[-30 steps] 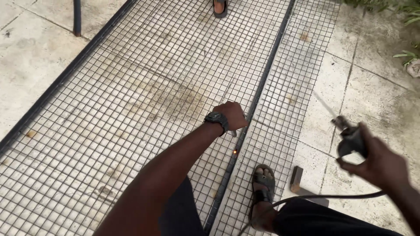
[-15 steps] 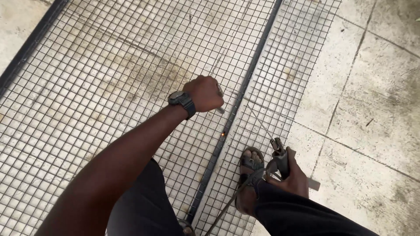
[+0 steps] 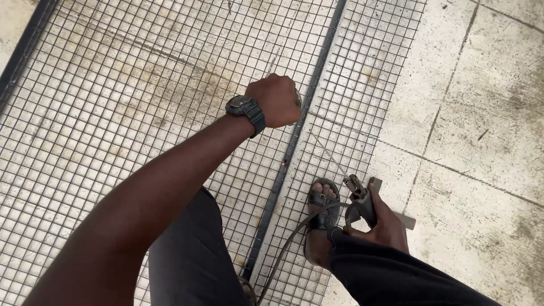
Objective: Welding a metal mesh grid onto a metal frame on a workshop floor.
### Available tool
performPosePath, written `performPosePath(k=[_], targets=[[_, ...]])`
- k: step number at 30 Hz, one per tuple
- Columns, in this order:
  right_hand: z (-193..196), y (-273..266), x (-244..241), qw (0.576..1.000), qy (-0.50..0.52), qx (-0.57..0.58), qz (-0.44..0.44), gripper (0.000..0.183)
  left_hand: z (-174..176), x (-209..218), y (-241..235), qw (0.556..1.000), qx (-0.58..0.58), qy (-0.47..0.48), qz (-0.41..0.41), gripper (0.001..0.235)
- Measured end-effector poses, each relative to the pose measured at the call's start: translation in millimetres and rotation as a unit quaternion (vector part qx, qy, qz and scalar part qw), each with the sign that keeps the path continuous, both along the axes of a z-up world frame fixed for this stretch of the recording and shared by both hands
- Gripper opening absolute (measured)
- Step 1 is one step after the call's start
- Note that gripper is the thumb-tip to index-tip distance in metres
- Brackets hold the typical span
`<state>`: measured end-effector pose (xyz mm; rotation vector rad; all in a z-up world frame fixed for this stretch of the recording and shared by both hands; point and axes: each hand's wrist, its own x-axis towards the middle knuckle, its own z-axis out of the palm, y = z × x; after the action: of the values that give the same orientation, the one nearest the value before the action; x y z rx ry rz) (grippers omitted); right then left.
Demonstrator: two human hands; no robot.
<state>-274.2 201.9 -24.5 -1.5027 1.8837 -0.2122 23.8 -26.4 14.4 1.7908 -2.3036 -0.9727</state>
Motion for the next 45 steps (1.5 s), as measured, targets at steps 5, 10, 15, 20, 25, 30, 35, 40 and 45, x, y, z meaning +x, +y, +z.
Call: performPosePath(k=[5, 10, 15, 20, 25, 30, 35, 40, 45], targets=[[-13.6, -5.8, -10.4, 0.998, 0.042, -0.01, 0.047, 0.12, -1.9, -13.1, -7.4, 0.999, 0.007, -0.026, -0.02, 0.02], [-19.8, -19.0, -13.0, 0.995, 0.061, 0.027, 0.08, 0.123, -11.5, -24.3, -19.4, 0.999, 0.031, -0.033, -0.019, 0.023], [-29.1, -28.6, -16.8, 0.989, 0.081, 0.046, 0.114, 0.129, -5.9, -34.0, -40.0, 0.998, 0.036, -0.047, -0.034, 0.024], [-43.7, -28.8, -20.2, 0.988, 0.079, 0.046, 0.126, 0.133, -10.6, -45.8, -46.5, 0.999, 0.011, -0.024, -0.029, 0.029], [-56.0, -34.5, -18.1, 0.983, 0.091, 0.098, 0.126, 0.134, -8.9, -61.2, -54.3, 0.996, 0.023, -0.054, -0.068, 0.026], [-55.6, -38.7, -12.8, 0.978, 0.111, 0.11, 0.139, 0.132, -8.4, -57.7, -55.2, 0.997, 0.008, -0.036, -0.069, 0.025], [-59.9, -39.2, -12.2, 0.982, 0.09, 0.108, 0.129, 0.129, -18.8, -56.7, -57.3, 0.995, -0.038, -0.04, -0.078, 0.03], [-52.8, -39.3, -6.4, 0.984, 0.087, 0.089, 0.125, 0.127, -17.3, -54.4, -55.5, 0.998, -0.03, -0.008, -0.049, 0.028], [-58.3, -36.6, -8.2, 0.986, 0.081, 0.076, 0.123, 0.127, -10.5, -57.2, -55.1, 0.997, -0.018, -0.036, -0.071, 0.029]])
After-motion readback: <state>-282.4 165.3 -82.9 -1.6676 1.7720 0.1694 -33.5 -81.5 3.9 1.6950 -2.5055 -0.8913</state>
